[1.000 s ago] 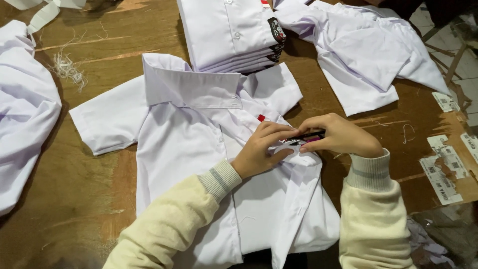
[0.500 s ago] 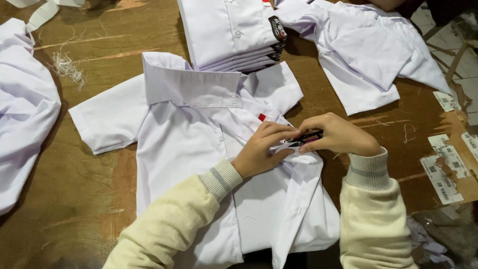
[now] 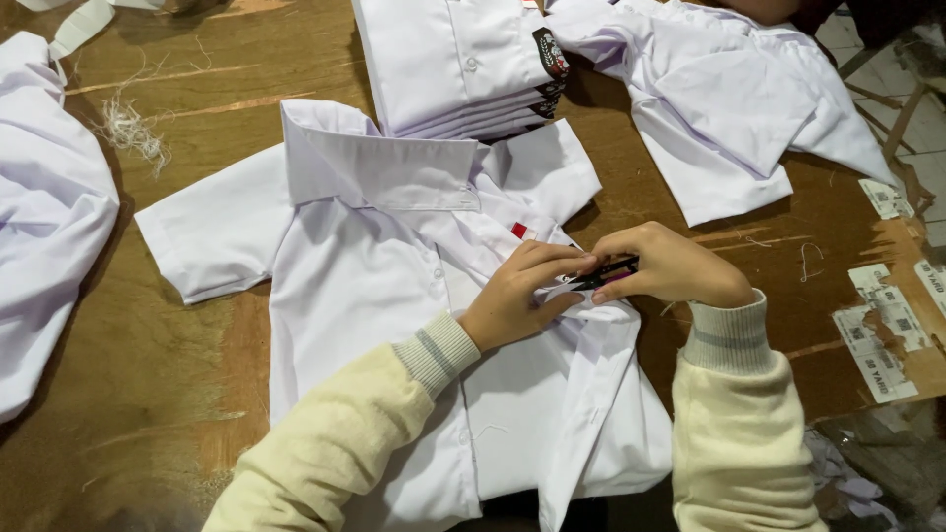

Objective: Trimming loose threads from a white collared shirt using thread snips in a factory setting.

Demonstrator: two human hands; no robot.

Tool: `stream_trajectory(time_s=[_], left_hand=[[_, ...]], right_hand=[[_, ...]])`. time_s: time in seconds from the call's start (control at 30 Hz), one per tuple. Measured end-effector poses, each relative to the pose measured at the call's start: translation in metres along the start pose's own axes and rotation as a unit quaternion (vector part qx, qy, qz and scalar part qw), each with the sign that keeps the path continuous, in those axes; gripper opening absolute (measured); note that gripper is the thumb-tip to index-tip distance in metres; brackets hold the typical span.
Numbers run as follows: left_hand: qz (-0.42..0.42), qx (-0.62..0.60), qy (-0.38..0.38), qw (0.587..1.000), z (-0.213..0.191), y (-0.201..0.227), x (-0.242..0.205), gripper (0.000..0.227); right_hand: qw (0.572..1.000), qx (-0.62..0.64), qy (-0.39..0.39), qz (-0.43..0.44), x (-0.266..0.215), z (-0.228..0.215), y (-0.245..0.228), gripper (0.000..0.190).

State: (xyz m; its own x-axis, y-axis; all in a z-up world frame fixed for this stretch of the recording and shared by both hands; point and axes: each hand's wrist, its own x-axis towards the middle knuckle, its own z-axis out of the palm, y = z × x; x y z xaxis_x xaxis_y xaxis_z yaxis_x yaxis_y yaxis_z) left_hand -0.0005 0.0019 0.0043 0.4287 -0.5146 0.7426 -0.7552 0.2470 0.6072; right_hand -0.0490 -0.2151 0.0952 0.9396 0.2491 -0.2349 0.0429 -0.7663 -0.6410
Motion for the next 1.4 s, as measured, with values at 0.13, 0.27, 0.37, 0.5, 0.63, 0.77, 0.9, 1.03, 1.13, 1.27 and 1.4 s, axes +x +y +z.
stream_trajectory(time_s=[0.13,0.27,0.37,0.5,0.63,0.77,0.9,1.03,1.13,1.27,1.4], left_hand=[[-0.001,0.003,-0.003,1.000,0.000,0.000,0.000,0.040],[0.002,0.004,0.000,1.000,0.000,0.000,0.000,0.040],[0.003,0.005,0.000,1.000,0.000,0.001,0.001,0.041],[0.001,0.005,0.001,1.000,0.000,0.001,0.001,0.041],[0.003,0.002,0.001,1.000,0.001,0.000,0.000,0.041],[0.000,0.003,-0.002,1.000,0.000,0.000,0.001,0.041],[-0.001,0.003,-0.003,1.000,0.001,0.000,0.000,0.041],[-0.007,0.004,0.006,1.000,0.000,0.002,0.002,0.045],[-0.007,0.015,0.029,0.999,-0.004,0.006,0.007,0.051],[-0.012,0.056,0.122,0.991,-0.034,0.007,0.026,0.048],[-0.064,0.136,0.303,0.941,-0.115,0.009,0.050,0.042]], right_hand=[[1.000,0.003,0.001,-0.006,0.000,0.000,-0.001,0.040],[1.000,0.000,0.004,-0.005,0.000,0.000,-0.001,0.039],[1.000,-0.006,0.005,-0.004,0.000,0.000,-0.002,0.040],[1.000,-0.006,0.004,-0.005,0.001,0.001,0.002,0.044],[1.000,-0.008,0.008,-0.005,0.001,0.002,0.003,0.043],[1.000,-0.016,0.011,-0.010,0.000,0.002,0.001,0.038],[1.000,-0.010,0.015,-0.008,0.000,0.001,-0.001,0.035],[0.999,0.005,0.031,-0.001,-0.006,-0.007,-0.013,0.040],[0.997,0.035,0.063,0.007,-0.012,-0.010,-0.010,0.040],[0.989,0.077,0.127,0.018,-0.008,-0.012,-0.001,0.042],[0.984,0.080,0.158,0.017,-0.005,-0.014,0.005,0.043]])
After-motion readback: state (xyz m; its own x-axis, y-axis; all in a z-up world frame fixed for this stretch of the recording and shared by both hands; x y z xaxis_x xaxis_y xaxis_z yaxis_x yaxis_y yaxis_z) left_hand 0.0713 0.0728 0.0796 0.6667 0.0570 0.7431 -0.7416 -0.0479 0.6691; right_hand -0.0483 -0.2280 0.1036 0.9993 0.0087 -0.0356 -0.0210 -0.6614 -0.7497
